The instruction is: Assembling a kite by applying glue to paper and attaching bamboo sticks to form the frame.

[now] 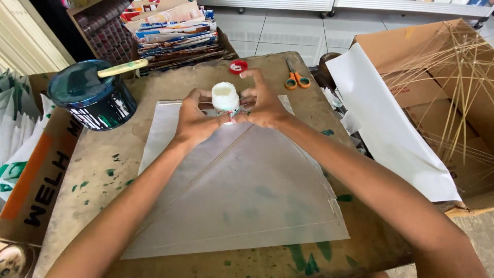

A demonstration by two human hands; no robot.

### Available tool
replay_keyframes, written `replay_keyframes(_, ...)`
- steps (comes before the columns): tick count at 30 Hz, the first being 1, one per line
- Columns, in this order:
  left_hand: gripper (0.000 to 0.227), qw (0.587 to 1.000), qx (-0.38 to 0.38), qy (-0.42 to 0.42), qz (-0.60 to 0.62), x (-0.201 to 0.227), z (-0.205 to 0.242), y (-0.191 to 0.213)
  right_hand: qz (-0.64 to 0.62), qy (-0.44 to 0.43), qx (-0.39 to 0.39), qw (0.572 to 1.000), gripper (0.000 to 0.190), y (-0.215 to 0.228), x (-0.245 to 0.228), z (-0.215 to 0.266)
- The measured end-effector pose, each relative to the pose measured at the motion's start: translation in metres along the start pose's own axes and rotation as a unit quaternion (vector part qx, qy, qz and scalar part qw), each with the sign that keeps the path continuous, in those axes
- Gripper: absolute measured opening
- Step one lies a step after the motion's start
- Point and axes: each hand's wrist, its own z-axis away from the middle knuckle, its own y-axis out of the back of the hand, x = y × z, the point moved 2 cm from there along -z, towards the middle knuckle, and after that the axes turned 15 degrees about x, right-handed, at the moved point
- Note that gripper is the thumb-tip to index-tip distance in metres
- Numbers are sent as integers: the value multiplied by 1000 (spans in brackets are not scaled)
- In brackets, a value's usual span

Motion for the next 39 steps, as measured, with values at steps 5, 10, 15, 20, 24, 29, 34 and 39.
replay_keyframes(5, 62, 998, 17, 8, 55, -3, -20, -12, -38, 7, 14, 999, 113, 4, -8, -5)
replay_keyframes(10, 49, 997, 22, -38, 56, 6, -58, -49, -47, 14, 62, 997, 101, 27, -35, -24)
replay_keyframes(15, 56, 992, 19, -72, 104, -9, -95, -103, 1, 8, 110, 994, 96, 49, -16, -58)
replay_keyframes(20, 55, 991, 18, -47, 124, -22, -108, -134, 19, -14, 136, 990, 99, 55, 5, -79)
replay_keyframes(24, 56, 994, -7, -43, 99, -31, -121, -143, 36, -59, 128, 989, 98, 64, 10, -85)
replay_keyframes(29, 56, 996, -31, -31, 80, -30, -121, -143, 19, -66, 126, 990, 99, 70, 30, -100)
replay_keyframes(34, 55, 990, -41, 18, 132, -31, -113, -138, 47, -73, 154, 984, 91, 76, 38, -101)
replay_keyframes(39, 16, 988, -83, -117, -65, -17, -89, -112, 89, 8, 28, 996, 64, 96, 15, -76)
